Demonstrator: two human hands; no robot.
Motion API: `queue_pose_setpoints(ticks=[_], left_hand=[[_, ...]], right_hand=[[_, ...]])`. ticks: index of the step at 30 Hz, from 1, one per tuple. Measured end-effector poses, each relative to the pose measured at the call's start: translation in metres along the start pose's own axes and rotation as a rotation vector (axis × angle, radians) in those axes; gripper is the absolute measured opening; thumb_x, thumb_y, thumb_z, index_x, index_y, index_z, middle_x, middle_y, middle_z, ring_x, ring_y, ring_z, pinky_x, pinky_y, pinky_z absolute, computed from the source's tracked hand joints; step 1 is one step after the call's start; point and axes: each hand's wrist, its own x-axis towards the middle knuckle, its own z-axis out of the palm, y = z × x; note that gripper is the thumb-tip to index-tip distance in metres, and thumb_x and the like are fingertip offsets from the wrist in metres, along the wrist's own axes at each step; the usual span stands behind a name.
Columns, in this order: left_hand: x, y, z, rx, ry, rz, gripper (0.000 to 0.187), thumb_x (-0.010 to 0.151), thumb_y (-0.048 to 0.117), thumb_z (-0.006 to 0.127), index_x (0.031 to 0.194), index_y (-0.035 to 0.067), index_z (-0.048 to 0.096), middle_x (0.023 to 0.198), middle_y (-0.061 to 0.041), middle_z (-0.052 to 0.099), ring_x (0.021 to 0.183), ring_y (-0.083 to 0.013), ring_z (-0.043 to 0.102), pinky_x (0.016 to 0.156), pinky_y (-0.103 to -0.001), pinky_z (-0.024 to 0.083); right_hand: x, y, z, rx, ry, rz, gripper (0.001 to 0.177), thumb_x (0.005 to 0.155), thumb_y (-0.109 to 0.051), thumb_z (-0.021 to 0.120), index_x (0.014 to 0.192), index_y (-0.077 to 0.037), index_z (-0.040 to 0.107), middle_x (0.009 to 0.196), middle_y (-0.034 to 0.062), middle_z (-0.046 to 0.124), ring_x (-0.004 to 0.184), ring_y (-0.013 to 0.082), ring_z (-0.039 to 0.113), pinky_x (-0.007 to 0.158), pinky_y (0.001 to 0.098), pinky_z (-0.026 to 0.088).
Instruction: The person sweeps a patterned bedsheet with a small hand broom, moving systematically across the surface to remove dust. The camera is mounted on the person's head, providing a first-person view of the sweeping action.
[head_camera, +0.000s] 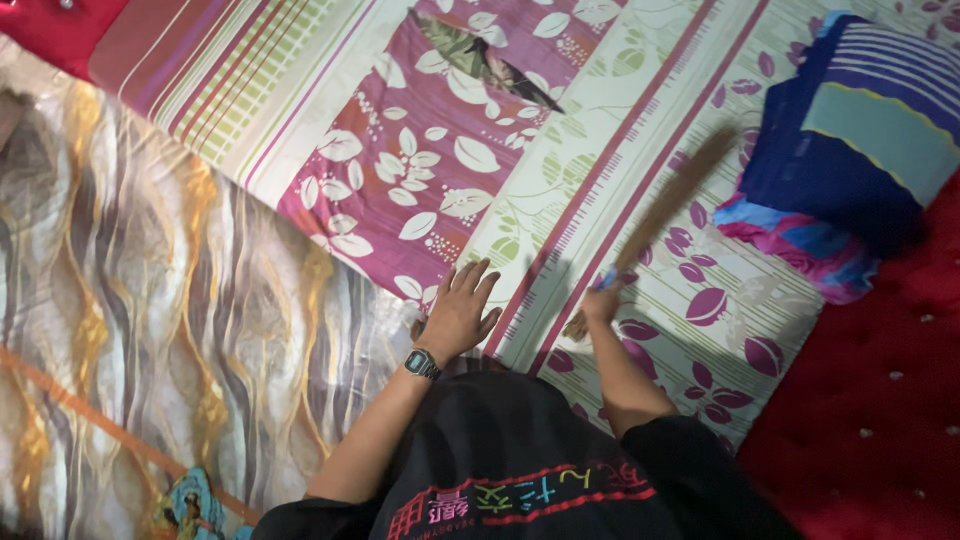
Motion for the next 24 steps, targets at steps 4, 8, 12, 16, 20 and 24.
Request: queue_pose_setpoints(ticks=[4,8,12,16,20,24], left_hand=[[-0.002,-0.003,-0.001,0.015,0.02,-0.011,0.054,0.084,0.029,0.064,0.129,0.005,0.047,0.14,-0.019,0.042,0.131,-0.0349,0.037,0.11,-0.052,0.025],[0.0,-0.001,-0.002,-0.007,0.016,-0.033,0.058,0.079,0.027,0.065,0.129,0.004,0.047,0.139,-0.018,0.042,0.131,-0.0348,0.036,0.11,-0.052,0.025],[0.003,0.002,-0.003,-0.022,0.007,-0.036,0.057,0.078,0.026,0.066,0.128,0.006,0.048,0.139,-0.019,0.042,0.132,-0.0343,0.036,0.11,-0.051,0.025],[-0.002,-0.001,-0.003,0.018,0.074,-0.019,0.057,0.08,0.028,0.066,0.128,0.005,0.047,0.138,-0.02,0.043,0.13,-0.0349,0.037,0.11,-0.052,0.025],[-0.013,-0.006,-0.006,-0.006,0.053,-0.083,0.054,0.082,0.028,0.065,0.128,0.005,0.048,0.138,-0.019,0.043,0.13,-0.0346,0.038,0.109,-0.051,0.026],[-0.02,-0.008,-0.008,-0.004,0.072,-0.123,0.053,0.082,0.028,0.064,0.127,0.005,0.049,0.138,-0.019,0.043,0.129,-0.0341,0.039,0.109,-0.051,0.027]], right_hand=[[-0.053,0.015,0.038,-0.379,-0.407,-0.217,0.076,0.078,-0.008,0.059,0.145,-0.011,0.023,0.09,0.0238,0.067,0.081,0.038,0.067,0.075,0.0445,0.053],[-0.093,0.027,0.062,-0.603,-0.841,-0.712,0.07,0.076,-0.006,0.052,0.143,-0.019,0.036,0.106,0.0185,0.065,0.095,0.0362,0.063,0.081,0.0454,0.05],[-0.094,0.018,0.075,-0.747,-0.8,-0.978,0.031,0.089,-0.015,0.055,0.12,-0.016,0.054,0.113,0.0129,0.067,0.104,0.0322,0.064,0.085,0.0448,0.05],[-0.071,0.015,0.05,-0.323,-0.581,-1.225,0.065,0.076,-0.001,0.047,0.138,-0.019,0.045,0.121,0.0199,0.063,0.099,0.0368,0.062,0.078,0.0441,0.052],[-0.035,-0.003,0.031,-0.379,-0.293,-0.347,0.056,0.084,-0.013,0.055,0.139,-0.016,0.042,0.104,0.0217,0.063,0.091,0.0399,0.063,0.078,0.0493,0.049],[-0.001,-0.026,0.028,-0.161,0.114,-0.257,0.053,0.078,-0.008,0.059,0.128,-0.003,0.045,0.103,0.0268,0.062,0.093,0.044,0.061,0.081,0.0498,0.048]])
